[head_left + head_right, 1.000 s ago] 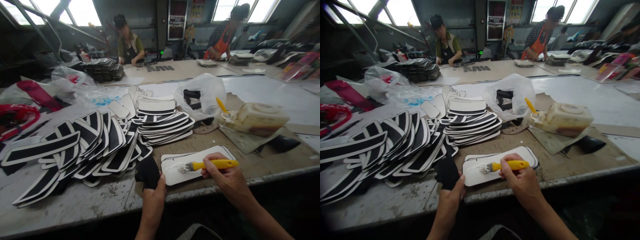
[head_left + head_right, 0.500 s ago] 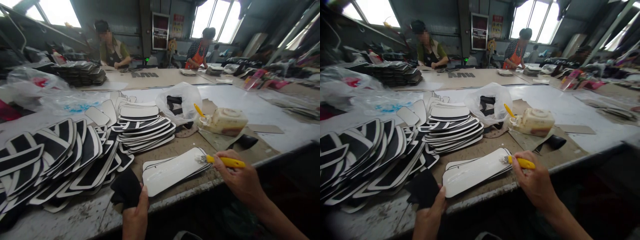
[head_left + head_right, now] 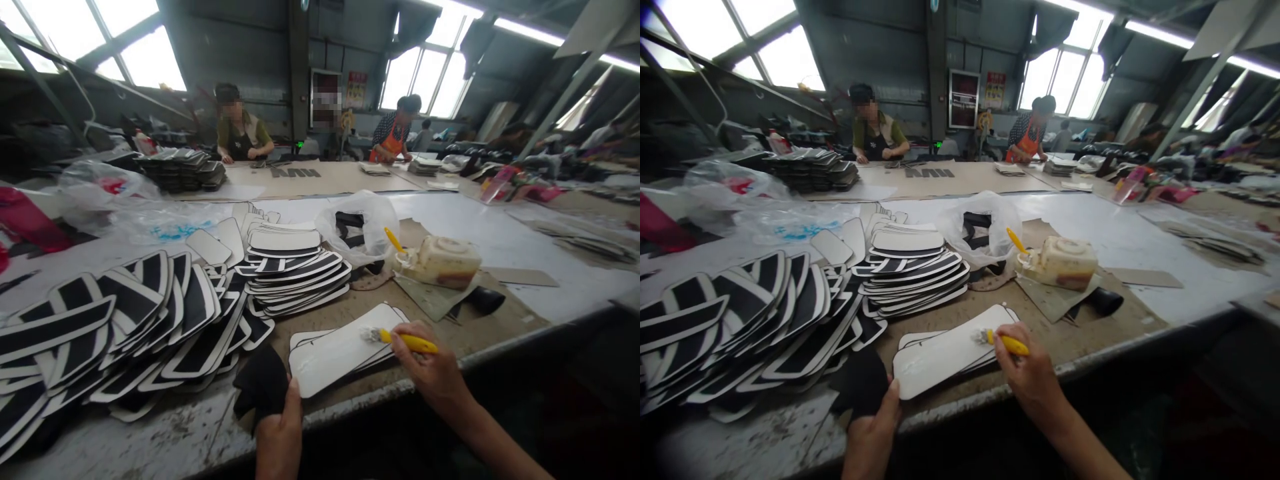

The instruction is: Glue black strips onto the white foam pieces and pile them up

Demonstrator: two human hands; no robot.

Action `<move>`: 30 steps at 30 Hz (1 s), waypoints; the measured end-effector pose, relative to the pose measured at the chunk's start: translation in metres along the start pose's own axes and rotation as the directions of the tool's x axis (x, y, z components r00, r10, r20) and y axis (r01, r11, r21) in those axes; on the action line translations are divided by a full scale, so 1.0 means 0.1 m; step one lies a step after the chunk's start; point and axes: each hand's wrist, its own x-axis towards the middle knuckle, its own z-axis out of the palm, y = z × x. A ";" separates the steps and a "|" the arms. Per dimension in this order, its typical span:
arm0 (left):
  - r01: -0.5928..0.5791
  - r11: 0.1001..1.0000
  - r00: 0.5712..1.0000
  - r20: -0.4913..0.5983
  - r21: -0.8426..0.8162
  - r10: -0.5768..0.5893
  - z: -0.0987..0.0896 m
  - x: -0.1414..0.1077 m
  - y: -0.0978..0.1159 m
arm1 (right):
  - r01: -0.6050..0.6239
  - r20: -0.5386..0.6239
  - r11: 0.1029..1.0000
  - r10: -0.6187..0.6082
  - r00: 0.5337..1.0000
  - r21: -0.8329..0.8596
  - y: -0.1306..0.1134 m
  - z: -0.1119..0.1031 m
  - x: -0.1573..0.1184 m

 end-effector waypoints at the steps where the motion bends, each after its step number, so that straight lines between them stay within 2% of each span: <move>1: 0.017 1.000 1.000 -0.003 0.015 -0.017 0.01 -0.01 0.00 | 0.018 -0.031 0.998 -0.020 0.999 -0.054 0.08 -0.10 0.03; 5: 0.044 0.998 0.999 -0.001 0.034 -0.044 0.04 -0.03 0.01 | 0.118 -0.056 0.974 -0.131 0.990 -0.195 0.23 -0.35 0.12; 9: -0.029 0.999 0.999 -0.032 0.042 0.031 0.02 -0.04 0.05 | 0.198 -0.053 0.950 -0.216 0.975 -0.241 0.21 -0.40 0.17; 12: -0.012 0.998 1.000 -0.022 0.062 0.013 0.00 -0.04 0.08 | 0.234 -0.038 0.938 -0.252 0.967 -0.254 0.19 -0.42 0.20; 16: 0.007 0.996 0.999 -0.042 0.093 -0.004 -0.01 -0.02 0.12 | 0.307 0.054 0.908 -0.304 0.951 -0.286 0.18 -0.37 0.18; 19: 0.003 0.994 1.000 -0.022 0.105 -0.001 -0.02 0.01 0.13 | 0.360 0.120 0.893 -0.339 0.933 -0.272 0.08 -0.21 0.09; 22: 0.056 0.986 0.998 0.001 0.156 -0.056 -0.03 0.04 0.14 | 0.330 0.147 0.939 -0.315 0.938 -0.094 -0.11 -0.05 0.00; 25: 0.075 0.984 0.997 -0.003 0.161 -0.076 -0.04 0.04 0.14 | 0.283 0.100 0.959 -0.283 0.954 0.019 -0.21 -0.03 -0.03; 28: 0.056 0.993 0.998 0.027 0.103 -0.059 -0.07 0.02 0.16 | 0.325 0.024 0.938 -0.325 0.945 -0.119 -0.12 -0.14 0.00; 30: 0.072 0.995 0.994 0.080 0.074 -0.078 -0.08 0.00 0.19 | 0.334 0.027 0.921 -0.335 0.942 -0.202 -0.05 -0.18 0.00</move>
